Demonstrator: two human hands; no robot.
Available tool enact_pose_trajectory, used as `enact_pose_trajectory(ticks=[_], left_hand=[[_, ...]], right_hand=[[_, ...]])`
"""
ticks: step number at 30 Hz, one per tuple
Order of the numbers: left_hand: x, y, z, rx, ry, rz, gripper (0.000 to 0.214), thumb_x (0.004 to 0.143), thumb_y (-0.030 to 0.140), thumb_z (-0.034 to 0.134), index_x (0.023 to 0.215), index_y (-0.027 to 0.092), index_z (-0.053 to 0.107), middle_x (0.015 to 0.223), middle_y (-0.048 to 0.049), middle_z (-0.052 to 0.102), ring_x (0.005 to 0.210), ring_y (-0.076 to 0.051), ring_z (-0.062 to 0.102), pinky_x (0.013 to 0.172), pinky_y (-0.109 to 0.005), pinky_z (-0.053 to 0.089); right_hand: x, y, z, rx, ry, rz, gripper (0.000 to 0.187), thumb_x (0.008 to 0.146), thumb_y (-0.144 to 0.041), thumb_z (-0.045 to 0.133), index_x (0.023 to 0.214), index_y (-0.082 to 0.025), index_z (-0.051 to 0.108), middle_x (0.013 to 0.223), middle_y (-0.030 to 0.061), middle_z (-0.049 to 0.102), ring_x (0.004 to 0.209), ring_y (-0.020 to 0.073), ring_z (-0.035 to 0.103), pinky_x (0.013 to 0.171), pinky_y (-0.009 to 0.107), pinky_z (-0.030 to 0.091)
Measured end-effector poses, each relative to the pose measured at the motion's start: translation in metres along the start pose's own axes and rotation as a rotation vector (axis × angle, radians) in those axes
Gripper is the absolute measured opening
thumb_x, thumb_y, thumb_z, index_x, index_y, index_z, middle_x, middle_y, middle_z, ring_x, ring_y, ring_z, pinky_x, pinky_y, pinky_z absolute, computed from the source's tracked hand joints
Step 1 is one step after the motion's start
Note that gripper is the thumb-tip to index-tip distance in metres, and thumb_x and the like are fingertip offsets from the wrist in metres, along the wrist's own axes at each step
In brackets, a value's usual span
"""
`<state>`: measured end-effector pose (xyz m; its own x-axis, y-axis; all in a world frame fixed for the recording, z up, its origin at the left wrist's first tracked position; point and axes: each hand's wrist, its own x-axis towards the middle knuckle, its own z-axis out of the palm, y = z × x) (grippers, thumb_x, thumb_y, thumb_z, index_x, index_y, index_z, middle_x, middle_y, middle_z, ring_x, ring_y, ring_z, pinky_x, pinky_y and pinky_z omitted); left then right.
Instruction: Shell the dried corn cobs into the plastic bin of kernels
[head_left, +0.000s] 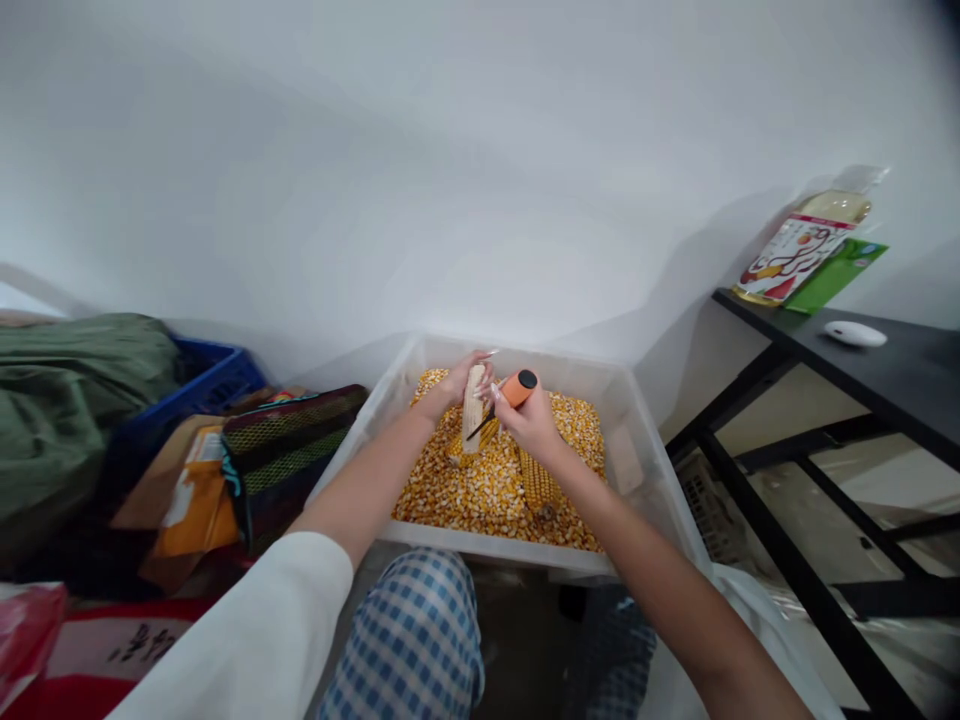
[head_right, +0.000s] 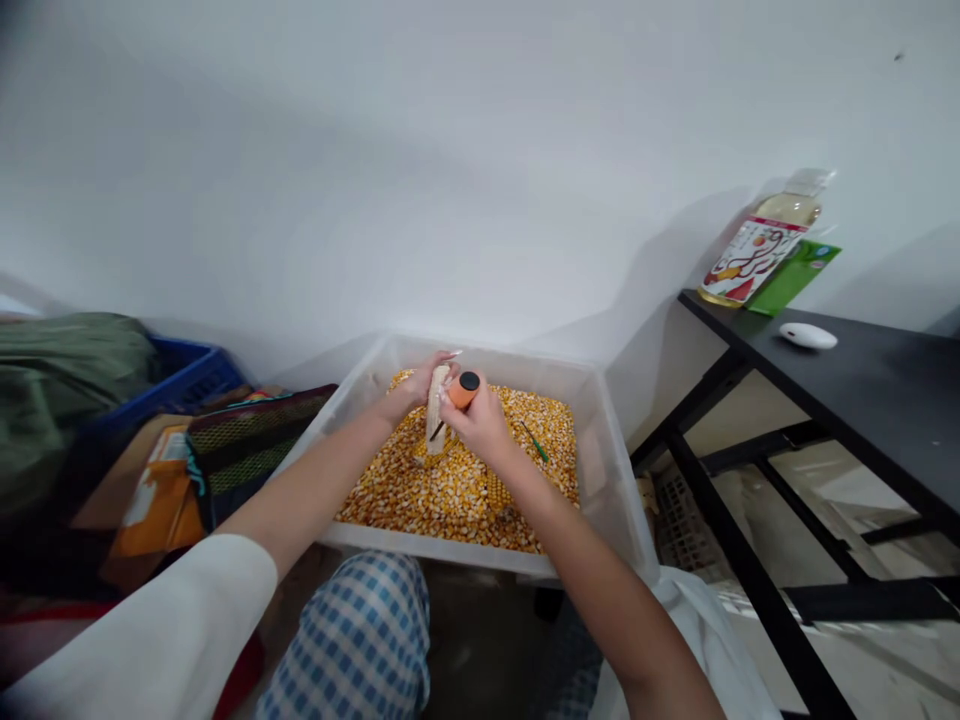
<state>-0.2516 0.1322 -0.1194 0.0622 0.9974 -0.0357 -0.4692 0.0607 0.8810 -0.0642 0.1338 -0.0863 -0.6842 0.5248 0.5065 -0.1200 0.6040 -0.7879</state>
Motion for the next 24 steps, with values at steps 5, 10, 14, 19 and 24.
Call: enact_pose_trajectory(ticks=[5, 10, 14, 19, 24], left_hand=[[-0.001, -0.003, -0.009, -0.009, 0.000, 0.030, 0.047, 0.077, 0.050, 0.042, 0.043, 0.018, 0.041, 0.035, 0.0013, 0.035, 0.034, -0.009, 0.034, 0.040, -0.025, 0.034], [-0.003, 0.000, -0.004, 0.015, -0.032, 0.021, 0.047, 0.079, 0.049, 0.041, 0.044, 0.017, 0.043, 0.033, 0.0020, 0.032, 0.032, -0.009, 0.033, 0.041, -0.024, 0.034], [-0.003, 0.002, 0.002, 0.042, -0.012, 0.017, 0.045, 0.074, 0.050, 0.047, 0.043, 0.018, 0.041, 0.033, 0.0021, 0.032, 0.032, -0.009, 0.033, 0.039, -0.024, 0.033], [-0.004, 0.002, 0.003, 0.098, 0.041, 0.007, 0.045, 0.075, 0.052, 0.045, 0.044, 0.020, 0.038, 0.035, 0.0021, 0.033, 0.034, -0.009, 0.034, 0.041, -0.024, 0.033], [-0.007, -0.001, 0.005, 0.139, 0.081, 0.038, 0.041, 0.077, 0.048, 0.041, 0.047, 0.020, 0.038, 0.036, 0.0027, 0.034, 0.035, -0.009, 0.033, 0.043, -0.025, 0.034]], right_hand=[[0.001, -0.001, -0.004, 0.044, 0.042, 0.000, 0.025, 0.077, -0.040, 0.055, 0.086, -0.019, 0.046, 0.071, 0.0003, 0.055, 0.057, 0.0123, 0.049, 0.051, 0.023, 0.040], [0.000, -0.001, -0.013, 0.073, 0.066, 0.063, 0.024, 0.079, -0.042, 0.052, 0.083, -0.020, 0.044, 0.063, -0.0026, 0.053, 0.044, 0.0090, 0.042, 0.043, 0.022, 0.035], [-0.005, 0.007, -0.003, -0.031, -0.012, 0.033, 0.021, 0.078, -0.038, 0.054, 0.084, -0.019, 0.045, 0.064, -0.0019, 0.052, 0.051, 0.0119, 0.046, 0.050, 0.024, 0.038], [-0.007, 0.008, 0.004, -0.083, -0.076, -0.011, 0.022, 0.076, -0.037, 0.055, 0.086, -0.019, 0.046, 0.068, -0.0005, 0.052, 0.057, 0.0137, 0.047, 0.056, 0.027, 0.039], [-0.002, 0.004, -0.004, -0.047, 0.035, 0.077, 0.023, 0.079, -0.042, 0.051, 0.080, -0.020, 0.044, 0.062, -0.0020, 0.048, 0.054, 0.0130, 0.045, 0.054, 0.025, 0.038]])
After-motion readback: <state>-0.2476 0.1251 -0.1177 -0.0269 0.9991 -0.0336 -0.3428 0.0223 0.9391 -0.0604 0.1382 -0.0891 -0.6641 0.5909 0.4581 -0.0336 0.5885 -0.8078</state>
